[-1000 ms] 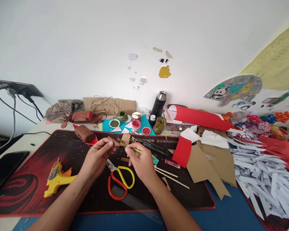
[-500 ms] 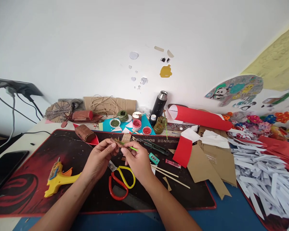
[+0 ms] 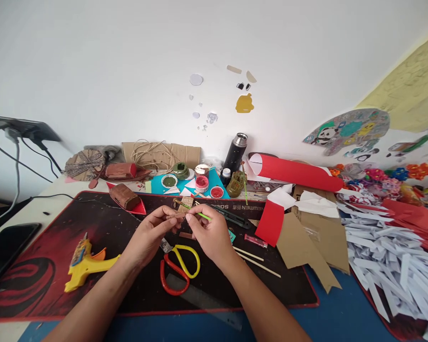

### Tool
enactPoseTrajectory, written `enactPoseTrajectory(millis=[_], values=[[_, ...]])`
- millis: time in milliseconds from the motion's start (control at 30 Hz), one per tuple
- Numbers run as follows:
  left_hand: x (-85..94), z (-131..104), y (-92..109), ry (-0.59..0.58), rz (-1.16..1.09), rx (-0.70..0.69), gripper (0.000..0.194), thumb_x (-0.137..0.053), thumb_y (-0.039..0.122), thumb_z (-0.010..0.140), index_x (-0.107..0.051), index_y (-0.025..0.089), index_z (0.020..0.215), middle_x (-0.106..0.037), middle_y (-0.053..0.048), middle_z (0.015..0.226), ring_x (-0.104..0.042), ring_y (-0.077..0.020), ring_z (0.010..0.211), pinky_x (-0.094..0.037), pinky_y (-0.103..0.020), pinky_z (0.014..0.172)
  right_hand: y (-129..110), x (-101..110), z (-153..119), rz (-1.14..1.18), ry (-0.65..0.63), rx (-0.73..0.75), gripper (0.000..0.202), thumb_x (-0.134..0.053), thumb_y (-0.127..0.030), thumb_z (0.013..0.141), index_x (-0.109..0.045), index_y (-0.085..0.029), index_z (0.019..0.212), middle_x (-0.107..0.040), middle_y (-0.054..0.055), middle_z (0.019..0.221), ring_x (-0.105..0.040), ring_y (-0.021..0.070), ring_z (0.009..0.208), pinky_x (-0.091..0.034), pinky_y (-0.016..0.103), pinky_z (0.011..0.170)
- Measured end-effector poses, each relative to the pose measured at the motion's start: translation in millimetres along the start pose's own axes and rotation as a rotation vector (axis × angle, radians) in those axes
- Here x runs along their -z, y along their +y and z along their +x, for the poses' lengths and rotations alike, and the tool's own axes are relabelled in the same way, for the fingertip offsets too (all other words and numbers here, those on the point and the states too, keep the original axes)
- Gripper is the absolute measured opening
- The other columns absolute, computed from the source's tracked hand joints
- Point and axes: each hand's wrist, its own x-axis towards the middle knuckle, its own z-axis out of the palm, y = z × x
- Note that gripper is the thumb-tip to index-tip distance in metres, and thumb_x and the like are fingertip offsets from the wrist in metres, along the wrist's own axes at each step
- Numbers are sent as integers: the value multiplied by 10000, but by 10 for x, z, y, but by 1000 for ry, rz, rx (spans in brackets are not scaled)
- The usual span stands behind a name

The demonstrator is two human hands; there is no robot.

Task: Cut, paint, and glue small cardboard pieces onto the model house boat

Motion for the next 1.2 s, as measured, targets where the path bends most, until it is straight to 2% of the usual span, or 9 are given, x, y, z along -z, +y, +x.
enactPoseTrajectory(millis=[200,333,467,633,700,1000,1200], values=[[-14,-17,36,-90,118,4,331,-973,421,726,-749,194,816,-752,-41,878,-687,-210,821,-580,-308,748,-8,72,-7,-43,-24,18,209,-729,-418,942,-708,-211,927,-667,2,766,-576,129,562,-500,237,499],[-34,-18,47,-132,128,39,309,-982,400,709,-772,193,800,-752,-38,864,-698,-213,805,-588,-319,759,-1,71,-19,-52,-34,11,197,-736,-402,943,-703,-209,916,-633,-17,727,-561,115,544,-484,227,497],[19,19,-7,-42,-8,95,333,-1028,367,644,-787,177,775,-741,-28,811,-653,-159,753,-538,-254,726,-26,93,-34,25,-18,8,295,-745,-491,956,-713,-199,927,-633,-19,712,-579,108,513,-475,224,482],[89,82,-50,52,-227,199,408,-1079,355,553,-800,154,772,-726,-30,756,-629,-120,698,-525,-215,692,-123,180,-53,130,89,34,437,-697,-617,993,-756,-187,942,-634,-10,687,-583,96,468,-363,194,411],[95,96,-47,69,-279,209,413,-1086,332,540,-804,149,779,-722,-28,754,-633,-118,696,-530,-210,679,-164,211,-60,153,129,47,456,-705,-636,986,-754,-188,920,-635,-9,669,-589,99,461,-357,189,403],[143,125,-76,115,-342,219,408,-1068,316,579,-816,125,837,-726,-40,803,-647,-120,729,-550,-202,650,-249,250,-105,232,236,105,520,-700,-691,970,-739,-185,860,-650,-1,622,-599,116,441,-388,199,393],[165,143,-101,153,-368,224,396,-1056,315,597,-812,114,835,-709,-33,784,-641,-113,705,-556,-198,635,-317,212,-138,233,214,116,507,-697,-677,980,-747,-186,863,-660,5,628,-618,124,446,-396,210,394]])
